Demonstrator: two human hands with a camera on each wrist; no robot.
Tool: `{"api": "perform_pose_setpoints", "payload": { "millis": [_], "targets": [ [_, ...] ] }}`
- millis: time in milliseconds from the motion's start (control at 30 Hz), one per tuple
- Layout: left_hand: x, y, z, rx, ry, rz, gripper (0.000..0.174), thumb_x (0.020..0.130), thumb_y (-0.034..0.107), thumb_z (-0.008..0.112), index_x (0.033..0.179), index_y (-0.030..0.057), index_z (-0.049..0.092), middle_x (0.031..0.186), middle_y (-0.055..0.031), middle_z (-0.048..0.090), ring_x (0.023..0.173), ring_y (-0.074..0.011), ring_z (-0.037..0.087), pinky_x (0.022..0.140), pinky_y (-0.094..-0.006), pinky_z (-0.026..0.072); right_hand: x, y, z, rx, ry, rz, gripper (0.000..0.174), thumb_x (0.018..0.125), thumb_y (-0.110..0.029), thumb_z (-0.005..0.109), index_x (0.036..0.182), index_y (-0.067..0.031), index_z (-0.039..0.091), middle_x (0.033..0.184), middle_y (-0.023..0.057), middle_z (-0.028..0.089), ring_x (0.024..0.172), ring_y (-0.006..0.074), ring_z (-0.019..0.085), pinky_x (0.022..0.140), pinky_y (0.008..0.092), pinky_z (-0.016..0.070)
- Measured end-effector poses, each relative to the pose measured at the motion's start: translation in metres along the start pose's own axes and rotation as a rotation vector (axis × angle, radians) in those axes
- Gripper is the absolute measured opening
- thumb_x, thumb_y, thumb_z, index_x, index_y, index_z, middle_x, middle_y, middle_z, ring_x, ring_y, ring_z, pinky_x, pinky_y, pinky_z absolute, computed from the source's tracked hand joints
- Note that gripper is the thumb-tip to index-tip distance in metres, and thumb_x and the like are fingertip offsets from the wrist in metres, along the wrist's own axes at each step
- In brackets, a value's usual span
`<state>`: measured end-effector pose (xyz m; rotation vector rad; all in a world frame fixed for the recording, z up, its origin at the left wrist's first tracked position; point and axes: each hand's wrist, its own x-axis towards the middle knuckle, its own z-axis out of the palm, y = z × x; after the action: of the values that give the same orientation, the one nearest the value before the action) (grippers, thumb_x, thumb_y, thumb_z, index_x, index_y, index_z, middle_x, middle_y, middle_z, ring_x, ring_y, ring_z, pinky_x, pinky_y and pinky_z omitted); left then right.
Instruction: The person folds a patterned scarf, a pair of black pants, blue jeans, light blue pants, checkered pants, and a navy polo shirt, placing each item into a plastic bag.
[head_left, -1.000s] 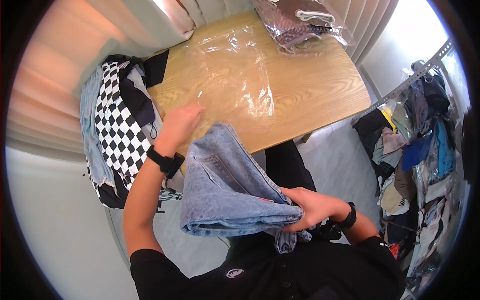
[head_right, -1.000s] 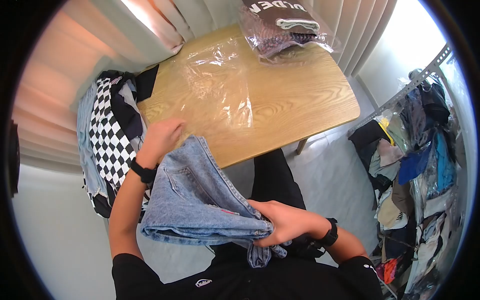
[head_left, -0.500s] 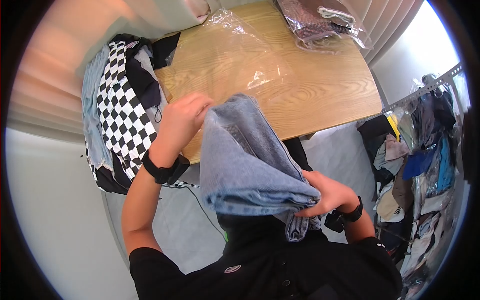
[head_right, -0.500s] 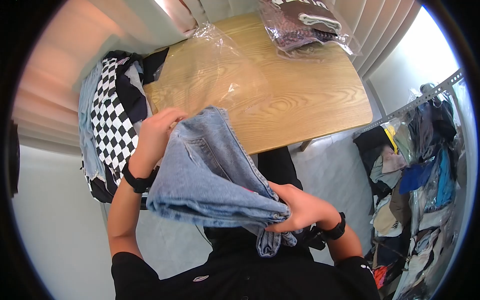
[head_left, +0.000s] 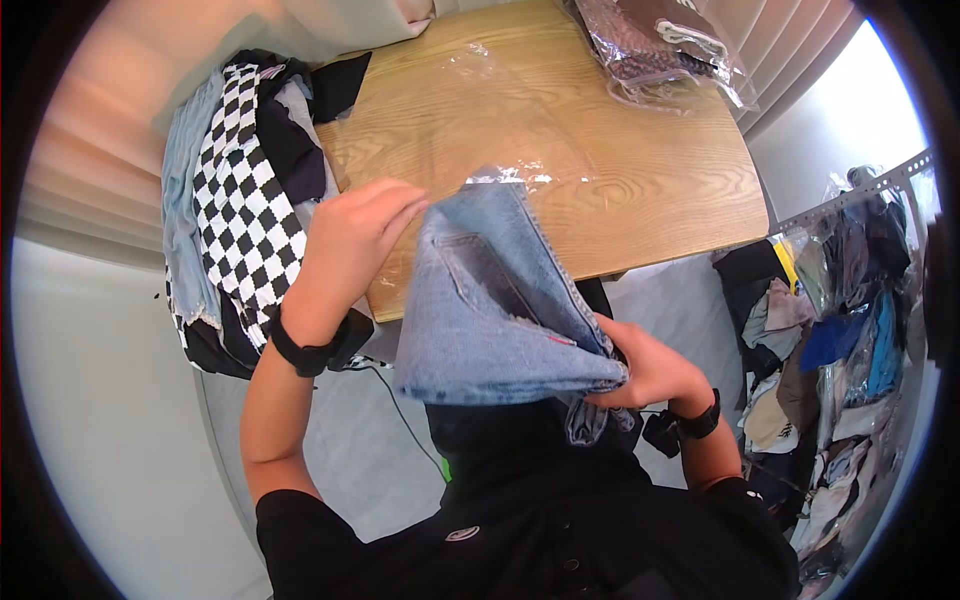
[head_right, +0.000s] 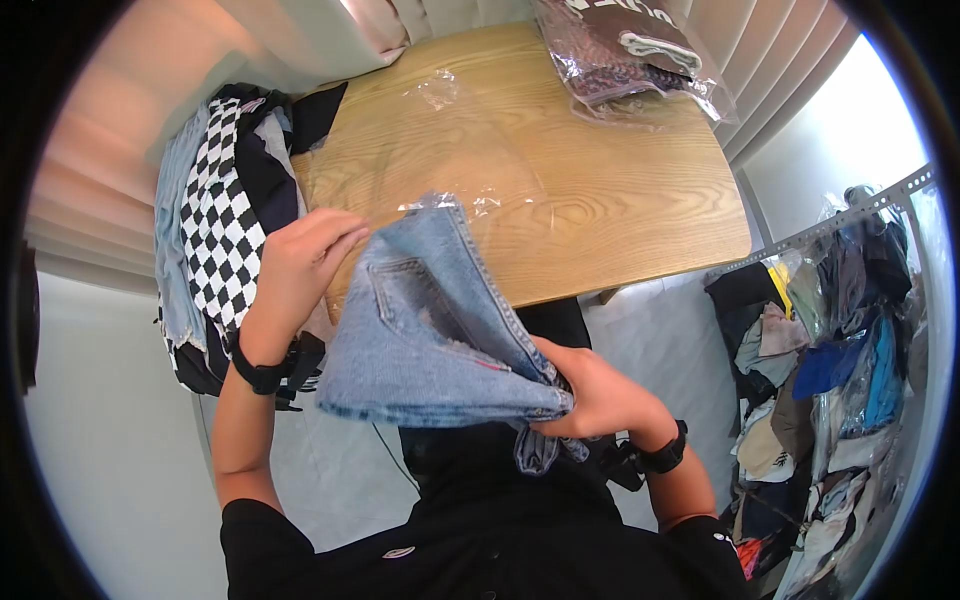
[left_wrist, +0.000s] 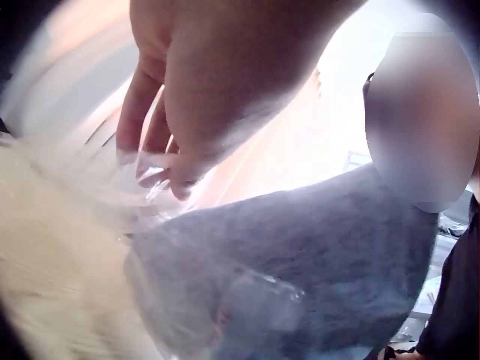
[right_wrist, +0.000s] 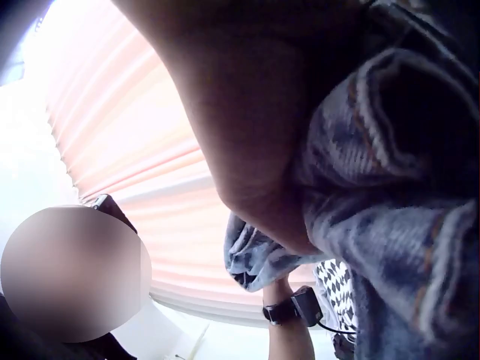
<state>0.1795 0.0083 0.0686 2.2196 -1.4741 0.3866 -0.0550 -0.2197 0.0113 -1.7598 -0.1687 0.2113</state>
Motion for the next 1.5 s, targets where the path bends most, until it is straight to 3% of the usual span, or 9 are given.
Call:
{"api": "perform_pose_setpoints", "payload": {
  "millis": [533, 633, 733, 833, 967, 1067, 1133, 1367, 1500],
  "targets": [
    [0.013, 0.067, -0.021, 0.101, 0.009, 0.208, 0.038, 0.066, 0.000, 0.064, 0.102, 0.0095, 0.068, 0.091, -0.0039, 0.059, 0.075, -0.0197, 0.059, 0.063, -0.0291, 0.0489, 0.042, -0.035, 0.001, -0.463, 0.509, 0.158, 0.077, 0.061, -0.015, 0.071, 0.129, 0.0066, 0.041, 0.090, 0.0264, 0.063, 0.087, 0.0432, 0.061, 0.076, 0.0431, 0.0485],
    [0.015, 0.081, -0.010, 0.096, -0.016, 0.231, 0.040, 0.065, 0.002, 0.062, 0.104, 0.0074, 0.066, 0.093, -0.0034, 0.059, 0.081, -0.0199, 0.057, 0.067, -0.0306, 0.0465, 0.061, -0.047, 0.000, -0.492, 0.488, 0.335, 0.079, 0.064, -0.018, 0.073, 0.131, 0.0070, 0.038, 0.107, 0.0285, 0.060, 0.096, 0.0440, 0.058, 0.081, 0.0432, 0.0478],
    [0.011, 0.083, -0.003, 0.078, 0.055, 0.188, 0.035, 0.068, 0.003, 0.064, 0.103, 0.0068, 0.065, 0.093, -0.0034, 0.058, 0.081, -0.0213, 0.057, 0.069, -0.0320, 0.0462, 0.067, -0.038, 0.005, -0.650, 0.665, -0.008, 0.075, 0.072, -0.027, 0.076, 0.131, 0.0050, 0.040, 0.138, 0.0244, 0.039, 0.124, 0.0408, 0.041, 0.100, 0.0432, 0.0380],
    [-0.025, 0.075, 0.002, -0.047, -0.020, -0.081, 0.022, 0.077, 0.007, 0.066, 0.099, 0.0060, 0.064, 0.091, -0.0071, 0.059, 0.083, -0.0257, 0.058, 0.072, -0.0355, 0.0458, 0.041, -0.024, 0.009, -0.592, 0.645, -0.083, 0.072, 0.070, -0.019, 0.078, 0.129, 0.0029, 0.043, 0.134, 0.0226, 0.044, 0.125, 0.0378, 0.041, 0.103, 0.0421, 0.0354],
    [-0.104, 0.053, 0.029, -0.137, -0.360, -0.474, 0.011, 0.081, 0.007, 0.062, 0.091, 0.0038, 0.062, 0.090, -0.0133, 0.060, 0.083, -0.0310, 0.059, 0.073, -0.0386, 0.0469, -0.007, 0.037, 0.033, -0.372, 0.836, -0.013, 0.058, 0.072, -0.005, 0.075, 0.124, -0.0040, 0.049, 0.135, 0.0162, 0.045, 0.125, 0.0318, 0.043, 0.103, 0.0396, 0.0353],
    [-0.144, 0.049, 0.070, -0.401, -0.464, -0.503, 0.008, 0.082, 0.006, 0.060, 0.089, 0.0030, 0.060, 0.088, -0.0145, 0.058, 0.080, -0.0324, 0.058, 0.074, -0.0401, 0.0477, -0.010, 0.050, 0.052, 0.546, 0.987, 0.175, 0.044, 0.079, -0.008, 0.070, 0.119, -0.0055, 0.051, 0.137, 0.0141, 0.043, 0.126, 0.0284, 0.043, 0.102, 0.0409, 0.0372],
    [-0.133, 0.066, 0.095, -0.538, -0.327, -0.470, 0.010, 0.079, 0.004, 0.057, 0.088, 0.0015, 0.060, 0.089, -0.0137, 0.058, 0.085, -0.0311, 0.058, 0.075, -0.0392, 0.0487, 0.004, 0.054, 0.047, 1.311, 0.441, 0.167, 0.043, 0.088, -0.013, 0.059, 0.127, -0.0036, 0.044, 0.133, 0.0134, 0.048, 0.124, 0.0277, 0.045, 0.102, 0.0431, 0.0393],
    [-0.090, 0.073, 0.106, -0.174, -0.071, 0.159, 0.029, 0.068, 0.003, 0.058, 0.096, -0.0041, 0.062, 0.106, -0.0157, 0.060, 0.106, -0.0322, 0.056, 0.092, -0.0401, 0.0451, 0.032, 0.031, 0.026, 1.163, 0.462, 0.338, 0.034, 0.094, -0.019, 0.053, 0.124, -0.0037, 0.049, 0.119, 0.0075, 0.060, 0.108, 0.0203, 0.059, 0.094, 0.0386, 0.0469],
    [-0.070, 0.081, 0.120, -0.150, 0.007, 0.035, 0.037, 0.070, 0.005, 0.064, 0.106, 0.0023, 0.062, 0.114, -0.0152, 0.058, 0.109, -0.0350, 0.053, 0.095, -0.0474, 0.0413, 0.052, 0.012, 0.021, 1.316, 0.358, 0.257, 0.036, 0.095, -0.021, 0.051, 0.125, -0.0015, 0.048, 0.122, 0.0102, 0.058, 0.110, 0.0218, 0.059, 0.094, 0.0372, 0.0478]
  ]
}}
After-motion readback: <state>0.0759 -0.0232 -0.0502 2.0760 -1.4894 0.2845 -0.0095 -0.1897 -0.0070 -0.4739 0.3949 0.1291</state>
